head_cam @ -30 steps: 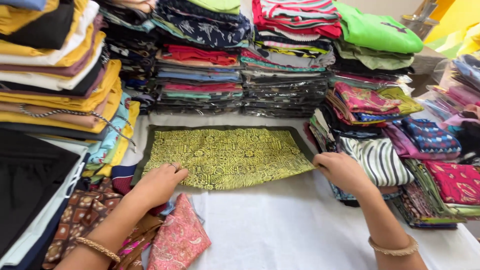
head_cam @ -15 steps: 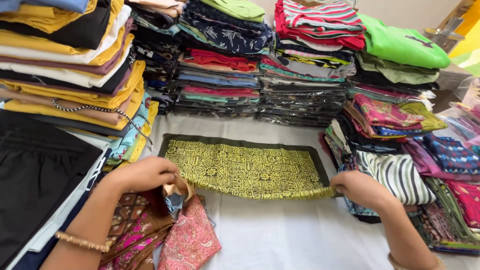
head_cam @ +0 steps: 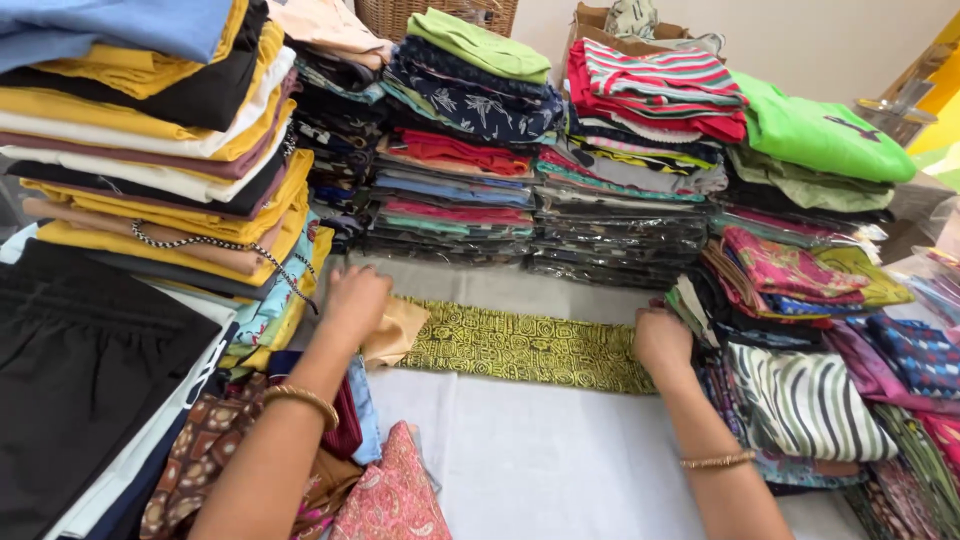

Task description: The person folds various patterned and solid-colored fabric items one by one on a white table surface. They unfold each item, smooth it out, fold it into a smaller rectangle, and place it into a growing stack on the right side of the table.

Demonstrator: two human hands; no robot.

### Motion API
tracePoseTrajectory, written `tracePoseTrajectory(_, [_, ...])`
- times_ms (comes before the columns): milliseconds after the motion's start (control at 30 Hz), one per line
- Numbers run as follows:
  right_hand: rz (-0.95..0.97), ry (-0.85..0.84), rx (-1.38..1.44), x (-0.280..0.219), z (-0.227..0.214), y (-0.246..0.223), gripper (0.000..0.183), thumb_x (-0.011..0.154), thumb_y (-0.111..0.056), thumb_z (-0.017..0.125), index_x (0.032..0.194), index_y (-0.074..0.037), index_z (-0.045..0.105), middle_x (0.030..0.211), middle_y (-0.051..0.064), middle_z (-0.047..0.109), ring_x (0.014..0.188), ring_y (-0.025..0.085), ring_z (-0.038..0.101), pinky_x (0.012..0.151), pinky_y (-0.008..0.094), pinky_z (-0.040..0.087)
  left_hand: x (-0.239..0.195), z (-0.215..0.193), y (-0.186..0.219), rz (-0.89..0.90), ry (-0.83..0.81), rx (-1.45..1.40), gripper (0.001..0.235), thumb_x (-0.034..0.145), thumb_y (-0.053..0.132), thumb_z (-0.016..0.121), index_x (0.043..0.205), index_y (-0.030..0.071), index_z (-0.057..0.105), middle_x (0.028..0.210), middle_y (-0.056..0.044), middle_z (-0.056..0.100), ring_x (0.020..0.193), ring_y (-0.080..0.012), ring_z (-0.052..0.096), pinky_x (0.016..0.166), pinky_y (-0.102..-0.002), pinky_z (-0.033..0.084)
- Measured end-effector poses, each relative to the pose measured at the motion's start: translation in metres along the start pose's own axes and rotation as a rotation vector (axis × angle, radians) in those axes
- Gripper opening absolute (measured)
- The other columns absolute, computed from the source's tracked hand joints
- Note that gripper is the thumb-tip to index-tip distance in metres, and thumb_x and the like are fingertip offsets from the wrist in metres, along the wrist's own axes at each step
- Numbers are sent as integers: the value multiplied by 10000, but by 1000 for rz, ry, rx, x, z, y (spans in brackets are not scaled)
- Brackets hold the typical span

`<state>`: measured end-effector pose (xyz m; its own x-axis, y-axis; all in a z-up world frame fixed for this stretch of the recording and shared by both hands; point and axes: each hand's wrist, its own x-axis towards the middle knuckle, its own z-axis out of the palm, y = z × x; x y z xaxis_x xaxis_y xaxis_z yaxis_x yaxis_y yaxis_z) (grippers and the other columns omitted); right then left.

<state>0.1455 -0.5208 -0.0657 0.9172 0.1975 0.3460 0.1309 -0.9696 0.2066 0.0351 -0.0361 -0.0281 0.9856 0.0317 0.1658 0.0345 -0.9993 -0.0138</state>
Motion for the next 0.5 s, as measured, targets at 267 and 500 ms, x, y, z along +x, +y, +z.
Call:
tracePoseTrajectory(267, [-256, -190, 410, -37, -43, -120, 475, 1017, -276, 473, 1457, -99, 497, 1451, 138, 534, 1349, 293, 489, 1127, 487, 384, -14, 45, 114, 416, 141, -305, 469, 942, 292, 572, 1404, 217, 589, 1527, -90, 487, 1458, -324, 396, 1185, -599, 279])
tracePoseTrajectory(500, [-190, -517, 277, -35, -36, -104, 677, 1011, -584, 163, 1633, -336, 69, 1726, -46, -21, 1580, 210, -29, 1240, 576, -10, 2, 145, 7, 239, -302, -159, 572, 1024, 502, 332, 1582, 420, 240, 1741, -72, 22, 1570, -430, 44, 1213, -619, 105])
